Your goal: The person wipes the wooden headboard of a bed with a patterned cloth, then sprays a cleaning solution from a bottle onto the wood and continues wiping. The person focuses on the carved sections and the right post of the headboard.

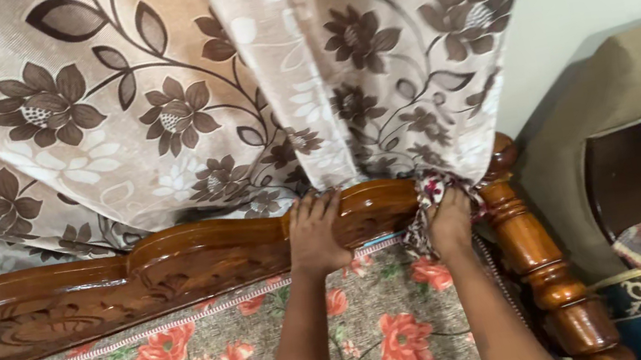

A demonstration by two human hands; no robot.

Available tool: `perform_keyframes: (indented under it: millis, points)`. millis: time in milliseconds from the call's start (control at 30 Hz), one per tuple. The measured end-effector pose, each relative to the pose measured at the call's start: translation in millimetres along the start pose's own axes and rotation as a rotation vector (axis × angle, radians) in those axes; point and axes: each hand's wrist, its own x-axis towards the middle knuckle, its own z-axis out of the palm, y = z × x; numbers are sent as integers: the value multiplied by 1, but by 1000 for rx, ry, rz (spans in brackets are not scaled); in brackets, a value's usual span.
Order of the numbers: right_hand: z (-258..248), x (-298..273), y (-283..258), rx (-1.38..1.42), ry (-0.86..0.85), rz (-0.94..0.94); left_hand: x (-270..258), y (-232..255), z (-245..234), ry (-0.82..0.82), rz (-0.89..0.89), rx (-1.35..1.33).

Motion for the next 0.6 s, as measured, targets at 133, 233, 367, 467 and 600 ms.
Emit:
perform_keyframes:
  millis: [133, 233, 367, 467, 600]
  points:
    - [-36, -14, 31, 181, -361, 126, 1, 28, 1, -93, -90, 224]
    - [-82, -39, 71, 56, -615, 113, 3, 74, 19, -72, -156, 322]
    - [-156, -46, 102, 27, -546, 175, 8, 152, 58, -261, 83, -94]
    - [-197, -26, 90, 23, -233, 204, 42, 196, 83, -261, 304, -118]
    - [-183, -11, 41, -302, -120, 109, 96, 204, 100, 23, 421, 259]
